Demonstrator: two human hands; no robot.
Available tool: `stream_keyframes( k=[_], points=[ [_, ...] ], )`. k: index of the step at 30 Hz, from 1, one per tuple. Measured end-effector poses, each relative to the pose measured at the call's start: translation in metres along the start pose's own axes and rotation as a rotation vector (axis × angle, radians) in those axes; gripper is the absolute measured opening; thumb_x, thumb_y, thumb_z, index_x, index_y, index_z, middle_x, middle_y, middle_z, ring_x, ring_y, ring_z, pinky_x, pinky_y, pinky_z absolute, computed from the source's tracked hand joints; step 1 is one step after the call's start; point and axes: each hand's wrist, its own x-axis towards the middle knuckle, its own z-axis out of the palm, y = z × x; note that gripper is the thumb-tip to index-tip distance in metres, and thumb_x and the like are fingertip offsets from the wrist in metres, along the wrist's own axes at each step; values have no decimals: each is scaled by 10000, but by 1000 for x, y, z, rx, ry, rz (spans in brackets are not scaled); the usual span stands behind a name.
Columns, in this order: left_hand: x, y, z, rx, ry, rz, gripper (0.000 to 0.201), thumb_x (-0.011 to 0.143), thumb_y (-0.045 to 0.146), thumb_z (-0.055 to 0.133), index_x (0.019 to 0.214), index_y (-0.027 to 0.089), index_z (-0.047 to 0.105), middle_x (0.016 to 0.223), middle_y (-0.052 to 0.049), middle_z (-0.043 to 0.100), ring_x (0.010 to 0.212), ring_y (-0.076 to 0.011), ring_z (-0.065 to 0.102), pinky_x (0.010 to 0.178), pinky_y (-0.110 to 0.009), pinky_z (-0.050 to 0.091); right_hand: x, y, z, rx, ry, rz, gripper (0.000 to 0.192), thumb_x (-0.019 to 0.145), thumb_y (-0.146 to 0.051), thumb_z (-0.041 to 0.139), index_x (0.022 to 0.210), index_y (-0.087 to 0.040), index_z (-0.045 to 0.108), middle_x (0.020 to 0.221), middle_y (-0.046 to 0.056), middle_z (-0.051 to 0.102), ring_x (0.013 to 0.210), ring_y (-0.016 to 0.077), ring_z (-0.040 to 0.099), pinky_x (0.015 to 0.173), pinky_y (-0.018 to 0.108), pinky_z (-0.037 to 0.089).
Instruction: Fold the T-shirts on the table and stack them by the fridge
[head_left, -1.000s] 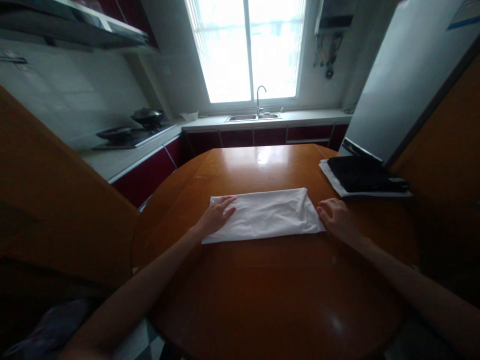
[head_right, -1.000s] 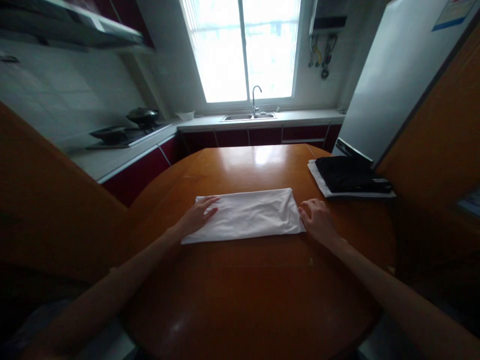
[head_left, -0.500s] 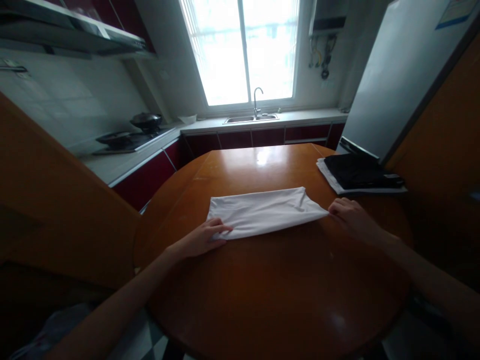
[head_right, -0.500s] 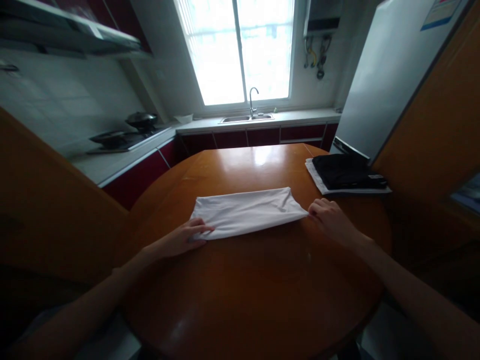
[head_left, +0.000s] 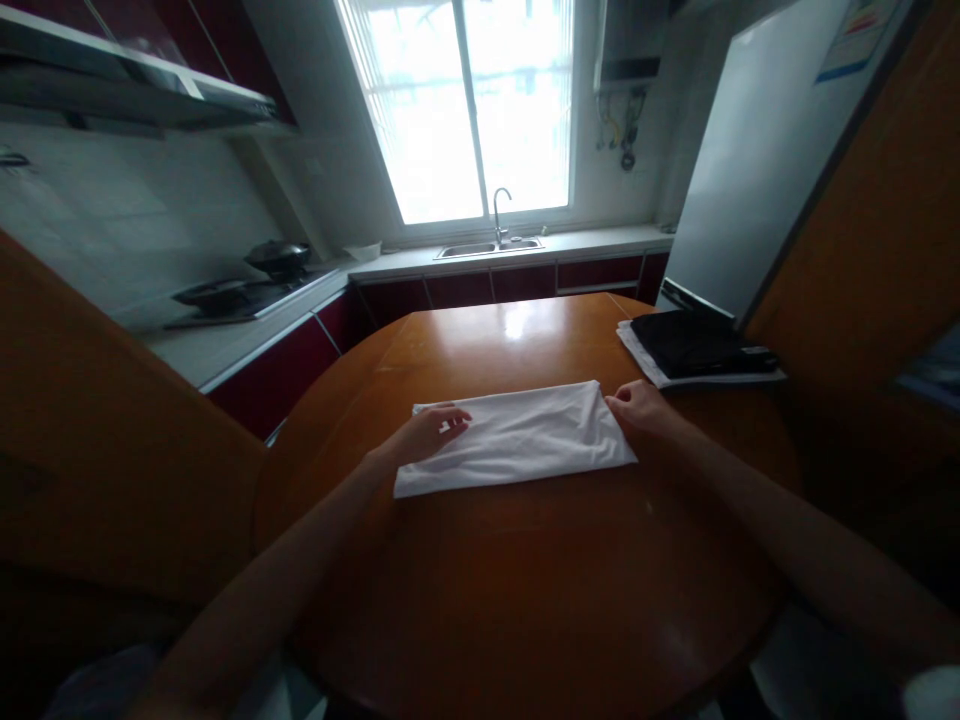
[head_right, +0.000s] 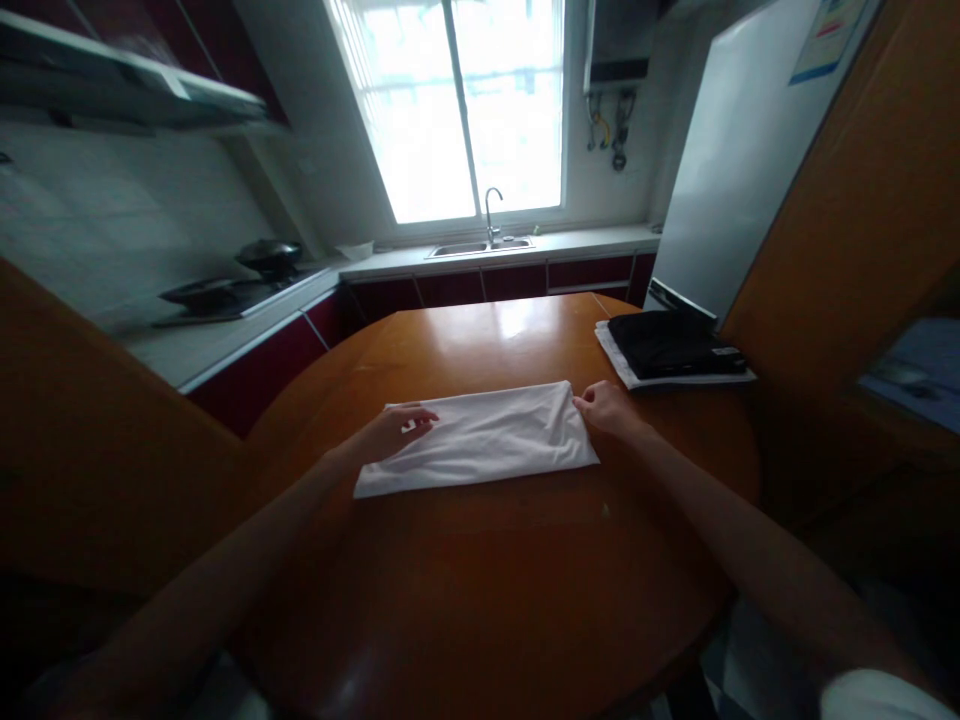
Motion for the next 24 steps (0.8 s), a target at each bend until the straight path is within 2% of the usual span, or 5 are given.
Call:
stream_keyframes(
  k=[4, 8, 12, 16, 24],
  points=[
    [27, -10, 22, 10, 54, -18, 293, 917, 412, 554, 953, 199, 753, 866, -65, 675, 759, -183, 627, 729, -308, 511, 14, -6, 20, -48, 5, 30, 204, 804, -255, 676, 616, -185, 712, 699, 73, 744, 652, 192, 665, 540, 259, 376],
    [25, -23, 35, 43, 105, -36, 294, 939, 348, 513, 1037, 194, 743, 904, -62, 654, 756, -179, 606, 754, -316, 517, 12, 10, 21, -47, 45, 74, 185, 821, -244, 662, 664, -181, 737, 725, 79, 755, 676, 204, 683, 541, 261, 388],
    [20, -32, 37, 55, 132, 8, 290, 955, 326, 507, 1083, 197, 732, 988, -79, 664, 869, -209, 621, 852, -357, 518, 7, 19, 19, -98, 13, 71, 214, 856, -290, 659, 682, -190, 734, 767, 96, 760, 721, 219, 692, 567, 272, 394],
    [22, -37, 36, 79, 172, 72, 269, 951, 298, 513, 1079, 218, 737, 1126, -100, 669, 1082, -257, 605, 989, -420, 480, 15, 10, 18, -149, 85, 70, 238, 897, -385, 628, 801, -203, 748, 868, 114, 771, 772, 222, 694, 594, 277, 397],
    [22, -39, 40, 147, 141, 21, 282, 965, 347, 504, 1086, 238, 734, 1180, -93, 675, 1120, -266, 602, 1028, -436, 466, 55, -4, 28, -97, -2, 83, 202, 847, -305, 665, 748, -158, 762, 763, 90, 761, 711, 199, 696, 560, 248, 405]
  ],
)
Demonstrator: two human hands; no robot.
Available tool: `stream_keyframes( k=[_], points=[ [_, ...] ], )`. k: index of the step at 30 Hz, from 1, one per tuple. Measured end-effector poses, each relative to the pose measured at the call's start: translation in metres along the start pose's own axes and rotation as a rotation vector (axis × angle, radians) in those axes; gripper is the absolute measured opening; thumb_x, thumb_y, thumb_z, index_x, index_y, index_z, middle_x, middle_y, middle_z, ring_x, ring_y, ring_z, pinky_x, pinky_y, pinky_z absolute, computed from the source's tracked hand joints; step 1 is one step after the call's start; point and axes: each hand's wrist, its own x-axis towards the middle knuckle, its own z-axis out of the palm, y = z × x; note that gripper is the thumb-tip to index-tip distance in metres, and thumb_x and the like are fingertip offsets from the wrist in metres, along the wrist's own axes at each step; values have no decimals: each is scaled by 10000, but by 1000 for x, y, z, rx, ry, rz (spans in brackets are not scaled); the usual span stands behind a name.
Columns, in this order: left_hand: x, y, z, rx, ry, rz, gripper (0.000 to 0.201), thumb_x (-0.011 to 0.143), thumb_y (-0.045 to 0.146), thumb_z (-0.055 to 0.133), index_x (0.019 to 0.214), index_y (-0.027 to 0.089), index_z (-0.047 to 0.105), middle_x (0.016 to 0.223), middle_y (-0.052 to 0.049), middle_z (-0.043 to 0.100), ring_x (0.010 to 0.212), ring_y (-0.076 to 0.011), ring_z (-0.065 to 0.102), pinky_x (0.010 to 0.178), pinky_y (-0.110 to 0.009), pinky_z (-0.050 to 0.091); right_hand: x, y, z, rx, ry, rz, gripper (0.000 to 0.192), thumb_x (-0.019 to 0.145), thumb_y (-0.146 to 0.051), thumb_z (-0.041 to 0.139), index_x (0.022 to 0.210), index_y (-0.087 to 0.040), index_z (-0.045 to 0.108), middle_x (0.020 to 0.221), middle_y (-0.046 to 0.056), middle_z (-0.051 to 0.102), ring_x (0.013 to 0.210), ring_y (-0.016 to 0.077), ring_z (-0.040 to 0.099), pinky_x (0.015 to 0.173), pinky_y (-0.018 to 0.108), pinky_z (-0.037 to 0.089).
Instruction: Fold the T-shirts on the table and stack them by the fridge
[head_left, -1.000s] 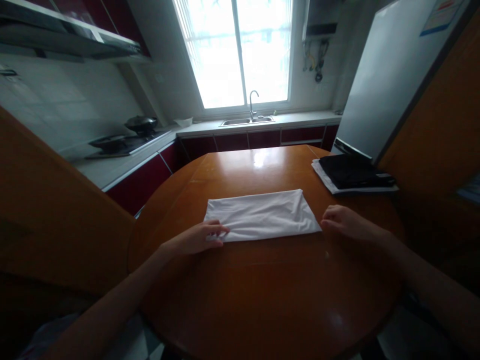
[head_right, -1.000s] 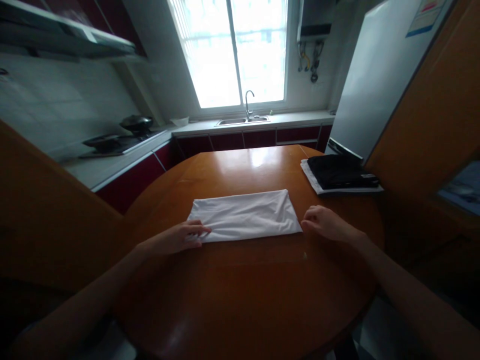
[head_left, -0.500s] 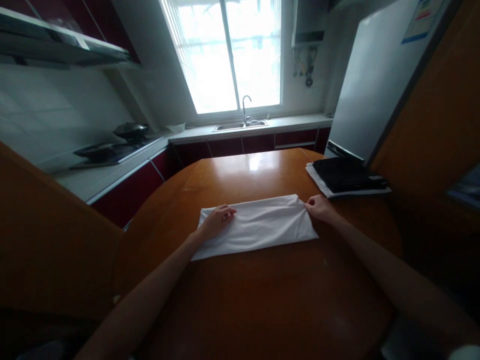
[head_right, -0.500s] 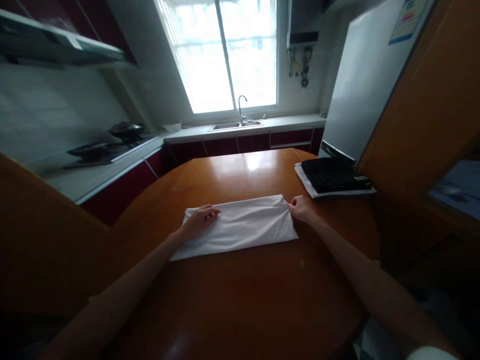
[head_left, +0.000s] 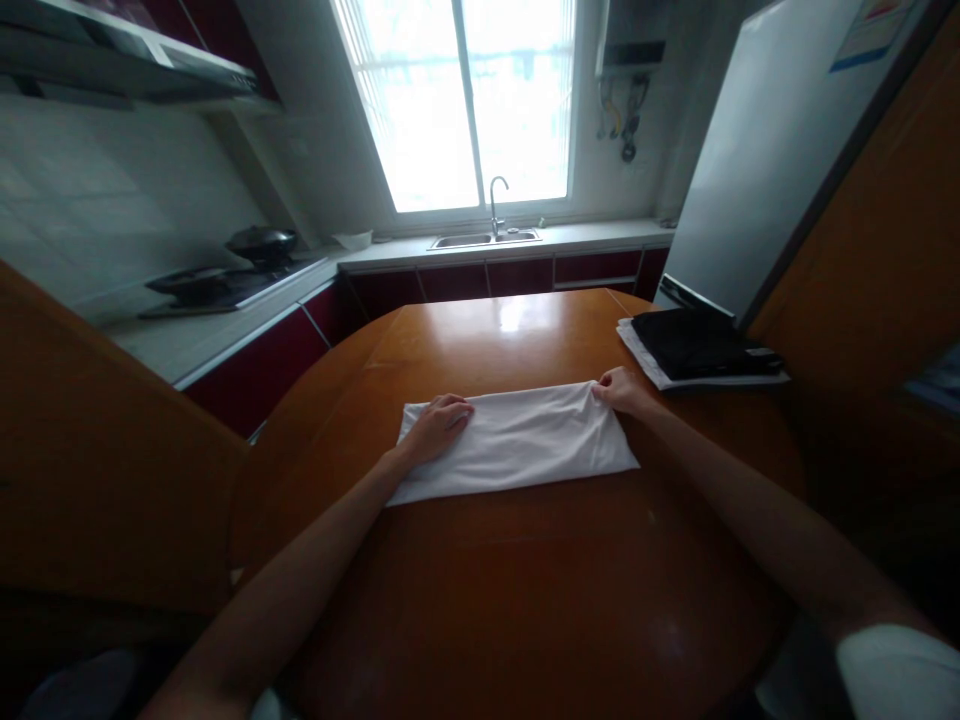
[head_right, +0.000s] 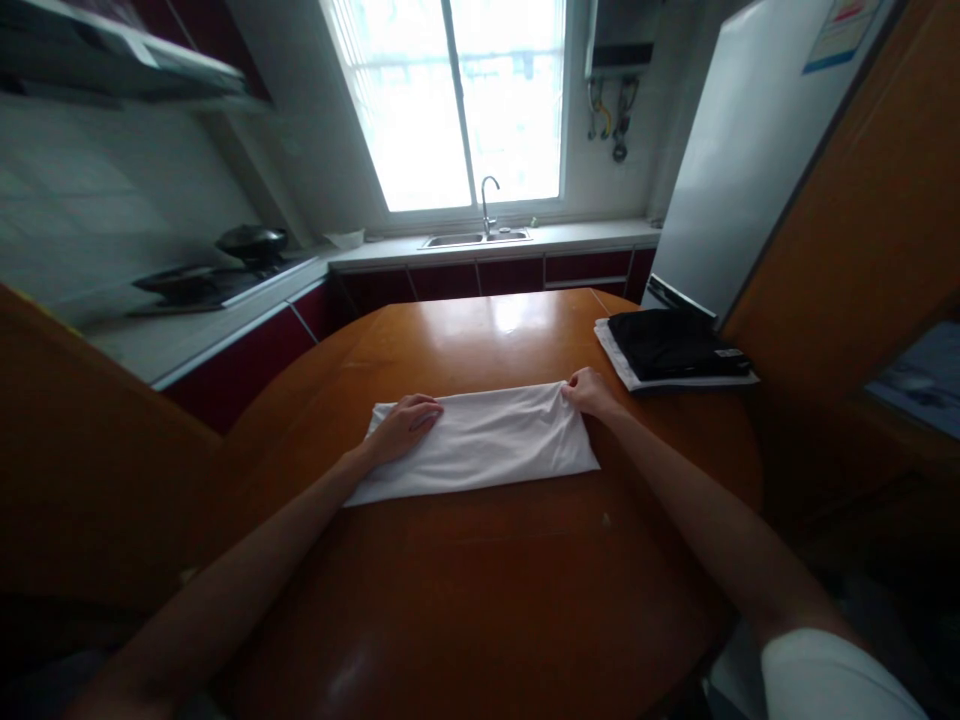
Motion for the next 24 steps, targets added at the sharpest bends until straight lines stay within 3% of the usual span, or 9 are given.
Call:
stream_keyframes(
  k=[8, 10, 14, 17, 20, 22, 24],
  points=[
    [0, -1, 2, 40, 19, 23, 296, 973, 333, 492, 1127, 240, 726, 1191, -90, 673, 1132, -251, 612, 1026, -426, 496, -4, 15, -6, -64, 25, 41, 248, 912, -311, 617, 793, -149, 762, 868, 139, 771, 819, 226, 706, 664, 257, 451],
    [-1, -3, 2, 57, 18, 17, 344, 979, 330, 468, 1218, 240, 699, 1256, -92, 659, 1182, -248, 603, 1061, -430, 481, -13, 6, -8, -84, 108, 17, 282, 953, -295, 531, 897, -145, 763, 953, 155, 764, 907, 245, 698, 759, 281, 477],
    [-4, -5, 2, 158, -82, -26, 480, 1020, 395, 397, 1442, 230, 557, 1508, -97, 523, 1432, -273, 428, 1187, -495, 344, -42, -25, 1, -92, 324, -286, 434, 1004, -246, 333, 1252, -145, 675, 1254, 162, 686, 1199, 268, 603, 1034, 376, 440],
    [-7, -6, 5, 224, -212, -100, 552, 1046, 481, 331, 1529, 245, 453, 1625, -82, 369, 1531, -287, 260, 1224, -547, 235, -62, -40, 20, -196, 118, -460, 559, 1032, -394, 328, 1500, -125, 473, 1561, 158, 458, 1464, 291, 368, 1201, 480, 271],
    [-8, -5, 6, 224, -252, -129, 580, 1055, 493, 292, 1562, 234, 397, 1654, -84, 301, 1549, -276, 207, 1235, -537, 192, -67, -38, 35, -296, -123, -377, 678, 1031, -518, 303, 1581, -124, 340, 1668, 141, 256, 1549, 306, 181, 1233, 569, 142],
    [-6, -7, 4, 198, -228, -134, 576, 1051, 473, 307, 1555, 213, 409, 1639, -95, 335, 1538, -272, 243, 1236, -517, 206, -63, -31, 37, -291, -157, -326, 677, 1036, -522, 282, 1591, -136, 321, 1679, 130, 215, 1557, 301, 148, 1232, 587, 124],
    [-3, -14, -4, 166, -161, -141, 549, 1036, 438, 354, 1517, 198, 465, 1592, -104, 424, 1503, -262, 329, 1225, -473, 258, -53, -25, 32, -257, -62, -320, 640, 1042, -481, 284, 1579, -138, 348, 1678, 134, 216, 1558, 311, 141, 1221, 623, 115]
  ],
)
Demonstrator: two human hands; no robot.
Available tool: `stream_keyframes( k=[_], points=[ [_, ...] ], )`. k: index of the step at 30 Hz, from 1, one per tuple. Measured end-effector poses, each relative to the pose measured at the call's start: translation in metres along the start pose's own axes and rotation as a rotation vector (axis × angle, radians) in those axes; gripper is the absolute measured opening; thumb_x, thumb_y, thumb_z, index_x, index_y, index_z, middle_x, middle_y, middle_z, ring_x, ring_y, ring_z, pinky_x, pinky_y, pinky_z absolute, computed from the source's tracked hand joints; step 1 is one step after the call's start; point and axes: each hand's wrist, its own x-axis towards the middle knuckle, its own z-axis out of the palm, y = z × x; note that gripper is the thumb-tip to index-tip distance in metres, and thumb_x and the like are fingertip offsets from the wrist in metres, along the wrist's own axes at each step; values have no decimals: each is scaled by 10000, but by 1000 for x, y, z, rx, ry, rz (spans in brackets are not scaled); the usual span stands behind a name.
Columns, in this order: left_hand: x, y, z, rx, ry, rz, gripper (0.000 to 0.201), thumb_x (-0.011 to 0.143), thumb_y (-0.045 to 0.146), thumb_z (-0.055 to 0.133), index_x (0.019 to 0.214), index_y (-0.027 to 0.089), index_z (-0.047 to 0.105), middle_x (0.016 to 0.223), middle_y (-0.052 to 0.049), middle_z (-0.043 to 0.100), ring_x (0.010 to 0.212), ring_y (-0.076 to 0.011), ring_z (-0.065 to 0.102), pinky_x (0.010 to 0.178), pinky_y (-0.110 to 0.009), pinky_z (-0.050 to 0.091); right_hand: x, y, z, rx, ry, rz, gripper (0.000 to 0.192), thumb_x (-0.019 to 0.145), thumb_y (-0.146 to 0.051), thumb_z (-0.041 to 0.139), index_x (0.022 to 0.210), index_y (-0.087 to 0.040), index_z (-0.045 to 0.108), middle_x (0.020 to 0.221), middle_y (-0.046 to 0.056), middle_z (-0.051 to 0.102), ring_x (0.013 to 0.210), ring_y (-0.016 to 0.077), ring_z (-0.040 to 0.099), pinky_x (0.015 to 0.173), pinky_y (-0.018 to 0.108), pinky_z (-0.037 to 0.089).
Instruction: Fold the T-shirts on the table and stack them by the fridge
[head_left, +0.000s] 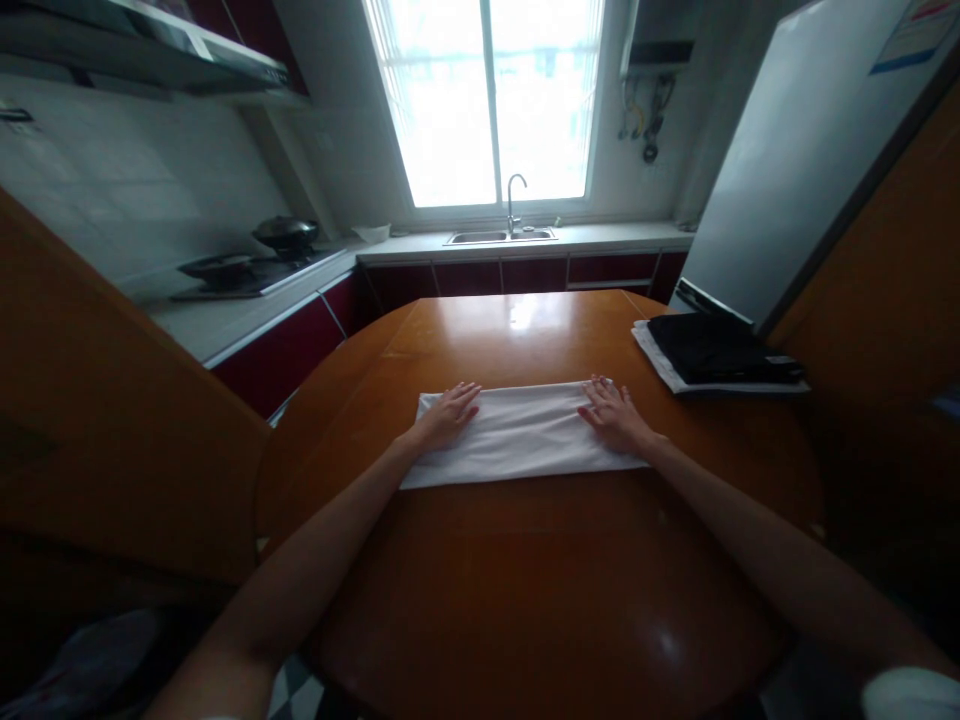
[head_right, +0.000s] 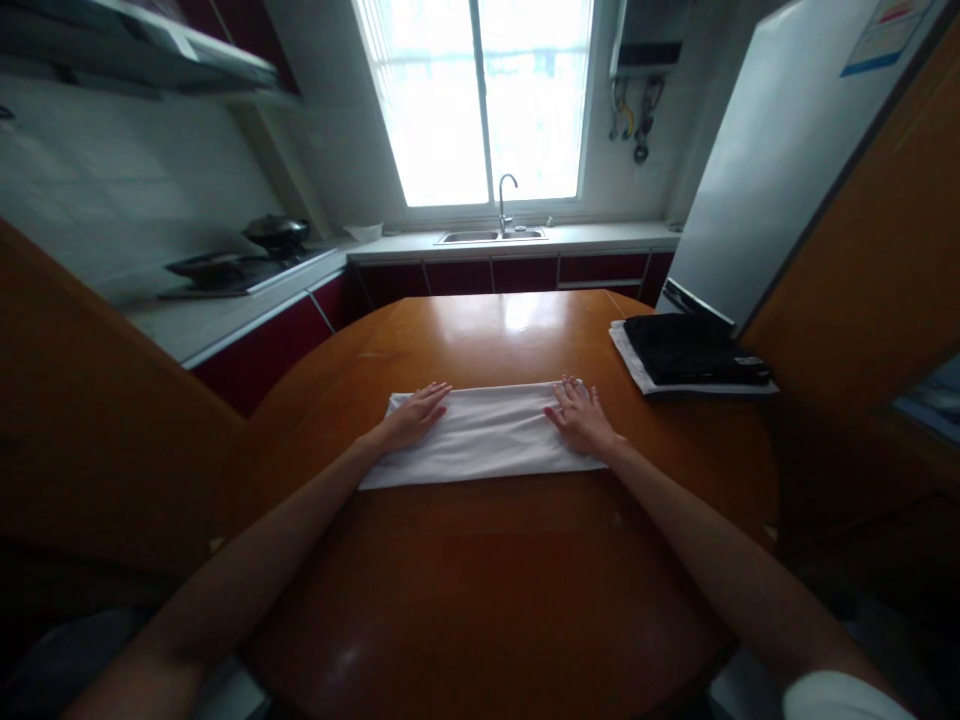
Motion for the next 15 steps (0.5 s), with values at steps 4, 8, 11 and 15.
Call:
stream_keyframes(
  k=[4, 8, 11, 15],
  points=[
    [0, -26, -24, 17, 90, -166, 437, 976, 409, 482, 1333, 211, 641, 1382, -103, 619, 1292, -260, 562, 1096, -388, 429, 32, 22, -20, 98, 136, 28, 548, 1021, -349, 386, 1509, -110, 460, 1632, 175, 332, 1527, 307, 246, 1216, 564, 202],
    [1, -46, -42, 69, -73, -358, 406, 892, 479, 596, 1170, 206, 708, 1225, -113, 663, 1168, -284, 609, 936, -356, 487, 69, 39, -39, 218, -217, 30, 460, 895, -341, 632, 1291, -110, 671, 1309, 179, 676, 1226, 305, 610, 1022, 388, 477],
    [8, -51, -48, 39, -162, -385, 407, 809, 485, 669, 1067, 173, 716, 1136, -120, 685, 1082, -290, 631, 836, -325, 484, 89, 43, -50, 247, -387, 22, 402, 701, -334, 809, 1041, -124, 764, 1016, 112, 767, 936, 271, 707, 791, 306, 546],
    [24, -55, -62, -48, -283, -336, 357, 703, 507, 731, 838, 178, 698, 889, -48, 706, 837, -222, 644, 669, -263, 452, 103, 39, -68, 298, -560, 25, 322, 572, -332, 858, 808, -138, 757, 842, 68, 753, 816, 250, 702, 681, 280, 530]
  ],
)
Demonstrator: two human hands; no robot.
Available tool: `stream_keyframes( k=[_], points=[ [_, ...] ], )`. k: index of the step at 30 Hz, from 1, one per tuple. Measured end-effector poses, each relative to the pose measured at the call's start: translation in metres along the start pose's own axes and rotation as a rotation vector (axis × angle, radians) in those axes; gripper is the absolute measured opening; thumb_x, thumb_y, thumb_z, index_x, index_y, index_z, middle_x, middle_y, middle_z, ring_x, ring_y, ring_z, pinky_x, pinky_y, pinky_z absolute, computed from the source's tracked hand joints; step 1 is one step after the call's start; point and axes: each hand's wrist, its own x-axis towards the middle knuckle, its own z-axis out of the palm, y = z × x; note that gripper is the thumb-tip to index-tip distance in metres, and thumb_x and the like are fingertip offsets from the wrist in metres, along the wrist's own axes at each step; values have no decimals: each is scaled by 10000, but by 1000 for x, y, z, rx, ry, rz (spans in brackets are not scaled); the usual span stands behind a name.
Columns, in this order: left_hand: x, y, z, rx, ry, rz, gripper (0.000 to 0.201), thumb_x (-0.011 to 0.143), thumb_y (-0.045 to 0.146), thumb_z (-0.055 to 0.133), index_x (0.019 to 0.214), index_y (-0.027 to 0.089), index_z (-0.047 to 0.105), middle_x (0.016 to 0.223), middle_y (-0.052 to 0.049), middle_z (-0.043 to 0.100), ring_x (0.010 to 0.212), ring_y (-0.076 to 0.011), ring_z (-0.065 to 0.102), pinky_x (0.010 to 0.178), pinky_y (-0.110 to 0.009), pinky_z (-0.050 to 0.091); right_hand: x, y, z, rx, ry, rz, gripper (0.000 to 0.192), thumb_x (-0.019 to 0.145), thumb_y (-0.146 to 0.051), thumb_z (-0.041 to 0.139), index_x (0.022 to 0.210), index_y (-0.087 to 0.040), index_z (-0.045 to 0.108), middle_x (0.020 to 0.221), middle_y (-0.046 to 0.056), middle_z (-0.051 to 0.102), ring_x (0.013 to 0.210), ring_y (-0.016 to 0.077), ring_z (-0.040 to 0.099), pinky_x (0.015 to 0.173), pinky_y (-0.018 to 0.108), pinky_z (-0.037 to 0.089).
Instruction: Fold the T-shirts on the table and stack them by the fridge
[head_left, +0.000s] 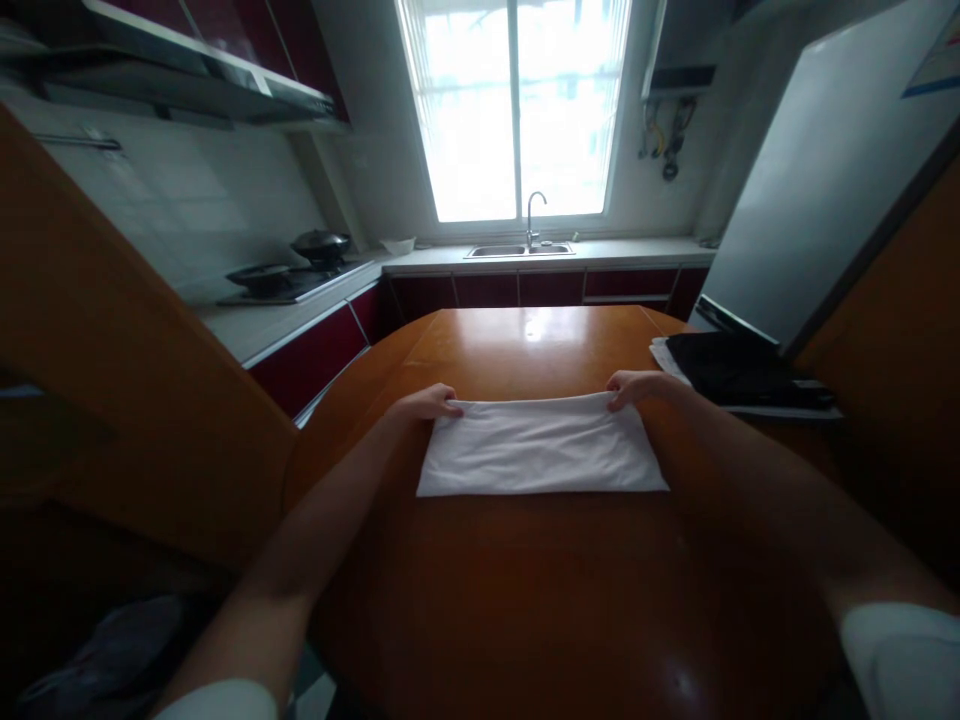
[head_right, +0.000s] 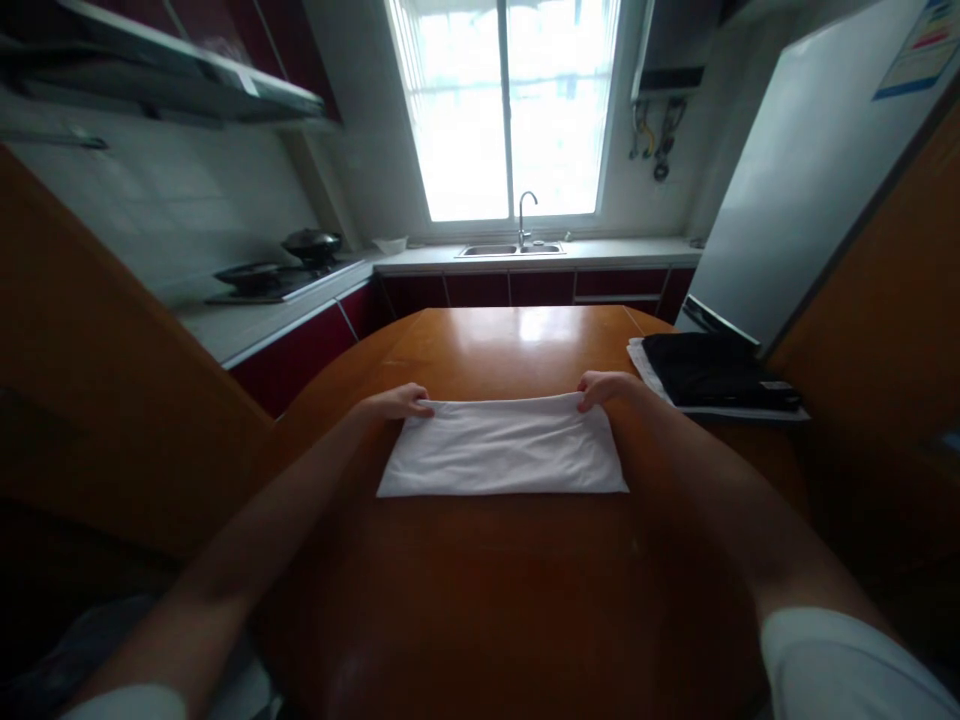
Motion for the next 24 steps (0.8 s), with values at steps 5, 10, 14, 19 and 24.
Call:
stream_keyframes(
  k=[5, 10, 14, 19, 24],
  points=[
    [0, 2, -42, -298, -45, 130, 501, 599, 581, 791, 865, 173, 673, 812, -23, 685, 748, -186, 607, 628, -254, 432, -17, -3, -36, 254, -80, -44, 388, 599, -427, 834, 885, -181, 743, 980, 76, 747, 934, 229, 688, 756, 273, 532],
    [-23, 14, -104, -419, 176, 275, 483, 710, 552, 759, 1027, 190, 718, 950, -44, 727, 843, -195, 634, 738, -286, 490, -48, -1, -91, 328, 181, -170, 479, 630, -553, 840, 901, -175, 726, 916, 61, 724, 876, 208, 645, 765, 296, 503],
    [-50, 27, -129, -322, 435, 308, 396, 806, 484, 694, 1048, 171, 698, 1012, -29, 714, 906, -181, 615, 835, -297, 490, -79, -16, -110, 62, 566, -268, 423, 826, -483, 716, 949, -78, 720, 859, 52, 697, 818, 160, 573, 778, 288, 430],
    [-92, 31, -74, -56, 579, 426, 278, 905, 456, 570, 950, 194, 650, 1024, -41, 683, 942, -188, 626, 895, -324, 501, -116, -16, -49, -280, 616, -429, 183, 947, -211, 560, 933, -125, 722, 987, 115, 684, 879, 179, 589, 829, 279, 419],
    [-143, 17, 21, 174, 362, 473, 155, 927, 276, 502, 902, 238, 650, 1035, -70, 702, 992, -226, 641, 909, -369, 494, -142, 11, 59, -467, 448, -545, 221, 850, -75, 543, 916, -213, 703, 1004, 75, 666, 963, 230, 607, 891, 349, 434]
  ],
)
